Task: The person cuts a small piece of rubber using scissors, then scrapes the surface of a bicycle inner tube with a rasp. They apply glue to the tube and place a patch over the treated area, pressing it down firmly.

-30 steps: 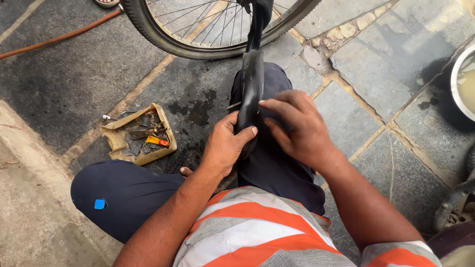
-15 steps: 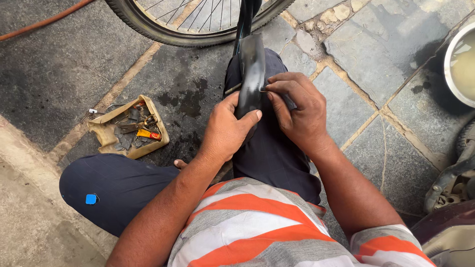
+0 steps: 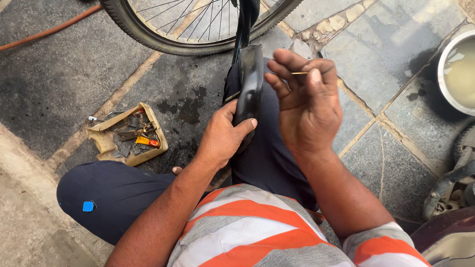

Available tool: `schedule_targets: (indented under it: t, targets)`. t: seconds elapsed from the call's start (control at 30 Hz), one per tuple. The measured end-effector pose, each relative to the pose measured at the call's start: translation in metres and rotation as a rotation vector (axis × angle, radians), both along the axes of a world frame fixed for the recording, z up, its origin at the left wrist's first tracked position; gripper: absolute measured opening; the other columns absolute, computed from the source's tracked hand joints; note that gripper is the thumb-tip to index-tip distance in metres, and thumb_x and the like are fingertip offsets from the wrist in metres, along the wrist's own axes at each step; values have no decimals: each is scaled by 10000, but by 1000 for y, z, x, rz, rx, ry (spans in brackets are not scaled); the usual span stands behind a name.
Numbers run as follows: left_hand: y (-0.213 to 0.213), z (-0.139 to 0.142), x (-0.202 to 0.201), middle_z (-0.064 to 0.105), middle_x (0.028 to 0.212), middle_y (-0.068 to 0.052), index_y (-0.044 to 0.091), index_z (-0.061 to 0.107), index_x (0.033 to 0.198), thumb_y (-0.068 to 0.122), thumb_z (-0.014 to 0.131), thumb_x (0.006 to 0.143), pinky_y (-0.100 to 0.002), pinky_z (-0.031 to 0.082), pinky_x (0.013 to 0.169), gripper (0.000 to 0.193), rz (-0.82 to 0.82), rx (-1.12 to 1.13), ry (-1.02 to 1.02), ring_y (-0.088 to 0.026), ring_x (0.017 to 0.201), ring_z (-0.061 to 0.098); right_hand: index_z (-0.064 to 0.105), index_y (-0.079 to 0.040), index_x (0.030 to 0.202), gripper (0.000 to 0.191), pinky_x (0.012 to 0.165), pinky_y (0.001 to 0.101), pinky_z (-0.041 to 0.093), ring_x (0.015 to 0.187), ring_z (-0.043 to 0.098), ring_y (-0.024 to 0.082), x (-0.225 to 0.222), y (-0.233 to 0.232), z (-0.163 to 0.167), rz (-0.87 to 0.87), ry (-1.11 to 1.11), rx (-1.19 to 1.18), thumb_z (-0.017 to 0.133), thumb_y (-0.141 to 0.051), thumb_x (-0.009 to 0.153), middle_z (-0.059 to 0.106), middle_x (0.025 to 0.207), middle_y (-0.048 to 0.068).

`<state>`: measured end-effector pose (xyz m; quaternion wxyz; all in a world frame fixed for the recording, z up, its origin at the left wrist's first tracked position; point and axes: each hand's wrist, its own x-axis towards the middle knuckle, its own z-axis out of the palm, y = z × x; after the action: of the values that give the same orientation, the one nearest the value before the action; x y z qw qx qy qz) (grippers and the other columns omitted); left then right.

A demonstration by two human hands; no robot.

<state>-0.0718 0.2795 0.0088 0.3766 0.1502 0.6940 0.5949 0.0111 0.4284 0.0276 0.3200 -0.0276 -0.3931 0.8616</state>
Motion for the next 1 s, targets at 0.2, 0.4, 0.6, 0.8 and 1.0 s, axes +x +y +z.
schedule_targets:
  t: [0.2,0.4,0.6,0.8,1.0]
  targets:
    - [3,-9,4,752,1082,-30,25,659,1273,20,661,885,-242,547,867,388,-17,101,-65,-73,964,665,501,-82,1212,125,1204,436,427,1384,540,287,-48,-27,-20,27,37,122,501,-194,1157,562,1457,204]
    - [-2,-12,5,722,1075,-54,16,628,1326,-6,653,898,-250,542,860,429,-65,114,-95,-92,923,639,493,-69,1217,155,1180,396,467,1314,565,220,-84,2,-40,-149,1,617,448,-212,1177,586,1344,140]
    - [0,-5,3,738,1090,-62,20,627,1311,-2,659,888,-263,575,896,425,-27,81,-172,-109,964,685,558,-91,1161,153,883,323,541,956,672,174,-108,71,-37,-248,-85,474,508,-235,1177,708,1061,118]
    - [-7,-13,-9,745,1153,-143,-2,599,1354,82,681,858,-322,562,944,510,-138,1,155,-193,1045,719,556,-79,1120,126,704,318,543,752,660,197,-59,81,-48,-92,-264,130,602,-197,1109,687,916,123]
    - [5,-4,-24,679,1217,-261,-15,625,1246,200,713,823,-448,517,1025,482,-335,-13,690,-425,1176,645,554,-42,1121,120,821,344,562,852,664,198,-60,51,-15,-33,-266,292,603,-147,1089,691,962,124]
